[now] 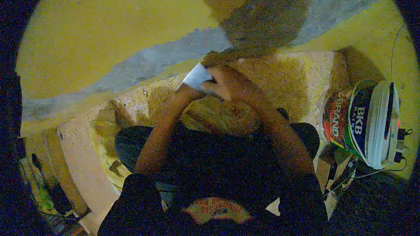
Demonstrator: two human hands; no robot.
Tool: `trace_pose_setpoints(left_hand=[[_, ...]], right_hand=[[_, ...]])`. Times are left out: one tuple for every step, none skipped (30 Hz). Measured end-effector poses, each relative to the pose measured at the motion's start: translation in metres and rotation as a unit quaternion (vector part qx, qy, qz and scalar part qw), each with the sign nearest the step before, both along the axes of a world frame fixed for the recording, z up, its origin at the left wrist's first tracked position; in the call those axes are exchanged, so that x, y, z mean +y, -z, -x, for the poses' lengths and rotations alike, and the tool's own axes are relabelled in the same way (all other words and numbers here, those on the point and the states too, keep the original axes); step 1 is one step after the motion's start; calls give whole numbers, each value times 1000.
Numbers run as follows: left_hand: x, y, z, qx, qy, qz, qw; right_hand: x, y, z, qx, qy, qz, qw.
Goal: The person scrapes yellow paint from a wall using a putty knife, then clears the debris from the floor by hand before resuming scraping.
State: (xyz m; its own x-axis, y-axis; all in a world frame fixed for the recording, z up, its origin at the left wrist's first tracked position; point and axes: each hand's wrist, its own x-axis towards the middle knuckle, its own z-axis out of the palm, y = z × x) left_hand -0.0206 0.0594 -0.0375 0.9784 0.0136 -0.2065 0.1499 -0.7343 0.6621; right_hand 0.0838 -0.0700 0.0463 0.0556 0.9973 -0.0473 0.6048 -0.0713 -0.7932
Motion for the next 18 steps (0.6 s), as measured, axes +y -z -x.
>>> trace_pose_setpoints(left_hand=[[-4,-12,-2,-1,1,1,1000],[-11,-25,-3,27,-32,-11,999],[-15,-32,-3,55,-67,-24,996],[-16,-28,-3,55,-68,-24,996],[-16,-21,-2,7,-83,-32,996],[-17,-25,-1,-41,-98,-39,994],[-18,-36,-2,64,-121,38,990],[-17,-34,-2,65,-123,39,990],[-17,-31,-1,55,-119,25,991],[-16,-28,-1,46,-113,11,992],[-16,-24,-1,36,-107,-3,994],[-15,-20,-1,27,-101,-17,994],[-14,-16,-1,17,-94,-31,995],[-14,-13,0,8,-86,-45,995],[-15,-10,0,-3,-79,-59,995],[-16,-18,-2,-14,-72,-72,995],[-18,-25,-1,18,-37,-182,983],[-19,-24,-1,16,-37,-182,982]], right_hand=[[-2,2,-8,-1,1,1,1000],[-4,3,-15,-40,78,31,996],[-5,1,-18,-78,154,60,983],[-7,0,-19,-79,153,60,983],[-8,-2,-18,-104,174,13,979],[-9,-6,-16,-128,194,-35,972],[-9,-10,-12,-127,191,-33,973],[-8,-15,-7,-77,105,8,991],[-6,-20,-1,-26,19,49,998],[-4,-23,7,-25,18,50,998],[-2,-27,15,1,-4,32,999],[-1,-28,20,27,-25,14,999],[0,-22,16,2,-22,36,999],[0,-6,4,3,-21,37,999],[0,14,-12,-31,43,33,998],[-1,16,-20,-64,106,28,992],[-9,15,-26,-66,107,28,992],[-15,-2,-28,-120,153,16,981]])
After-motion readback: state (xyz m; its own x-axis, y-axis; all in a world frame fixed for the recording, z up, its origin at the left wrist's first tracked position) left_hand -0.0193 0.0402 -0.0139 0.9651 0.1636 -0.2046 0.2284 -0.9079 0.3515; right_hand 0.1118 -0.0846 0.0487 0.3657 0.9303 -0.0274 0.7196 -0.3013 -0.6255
